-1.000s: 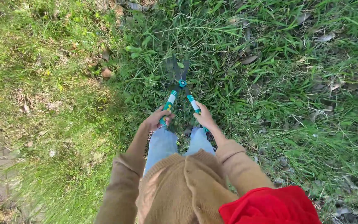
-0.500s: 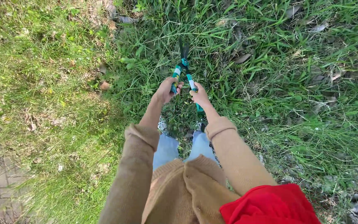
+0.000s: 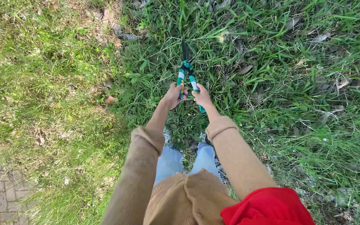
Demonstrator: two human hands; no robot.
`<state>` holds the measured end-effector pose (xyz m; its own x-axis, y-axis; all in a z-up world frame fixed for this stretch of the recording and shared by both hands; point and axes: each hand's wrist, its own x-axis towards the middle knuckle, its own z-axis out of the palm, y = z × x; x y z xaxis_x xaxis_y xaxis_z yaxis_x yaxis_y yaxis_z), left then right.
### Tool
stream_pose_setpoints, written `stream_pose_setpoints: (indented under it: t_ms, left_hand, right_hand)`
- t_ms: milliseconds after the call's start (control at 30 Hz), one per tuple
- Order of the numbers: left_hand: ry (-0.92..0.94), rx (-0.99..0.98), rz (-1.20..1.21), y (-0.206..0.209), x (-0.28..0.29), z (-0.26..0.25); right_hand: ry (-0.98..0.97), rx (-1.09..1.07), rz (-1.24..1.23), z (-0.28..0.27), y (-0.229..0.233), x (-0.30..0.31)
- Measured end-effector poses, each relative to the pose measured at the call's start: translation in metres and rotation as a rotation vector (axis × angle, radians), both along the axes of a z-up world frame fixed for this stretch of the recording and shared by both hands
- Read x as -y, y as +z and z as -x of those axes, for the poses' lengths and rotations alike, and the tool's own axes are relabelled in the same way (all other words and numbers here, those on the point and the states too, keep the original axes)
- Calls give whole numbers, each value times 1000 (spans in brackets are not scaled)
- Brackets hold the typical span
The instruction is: Trimming grass and weeds in a garden using long-handled shears
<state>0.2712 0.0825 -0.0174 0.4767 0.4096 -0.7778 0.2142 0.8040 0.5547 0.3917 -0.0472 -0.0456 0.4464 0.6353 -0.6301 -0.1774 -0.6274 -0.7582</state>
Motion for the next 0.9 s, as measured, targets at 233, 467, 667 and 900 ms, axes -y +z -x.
stream_pose_setpoints:
  t_ms: [233,467,667,900]
  left_hand:
    - [-38,16,-60,22,18,0]
    - [-37,35,-44,43,13,8]
    - [-123,11,-80,16,26,14]
    - [-246,-12,-154,46,60,40]
  right_hand:
    - [50,-35,-73,8,14,-18]
    - [43,-49,-10,4,18,-21]
    - [-4,-80,87,15,67,-34]
    - [92,-216,297,48,224,-37]
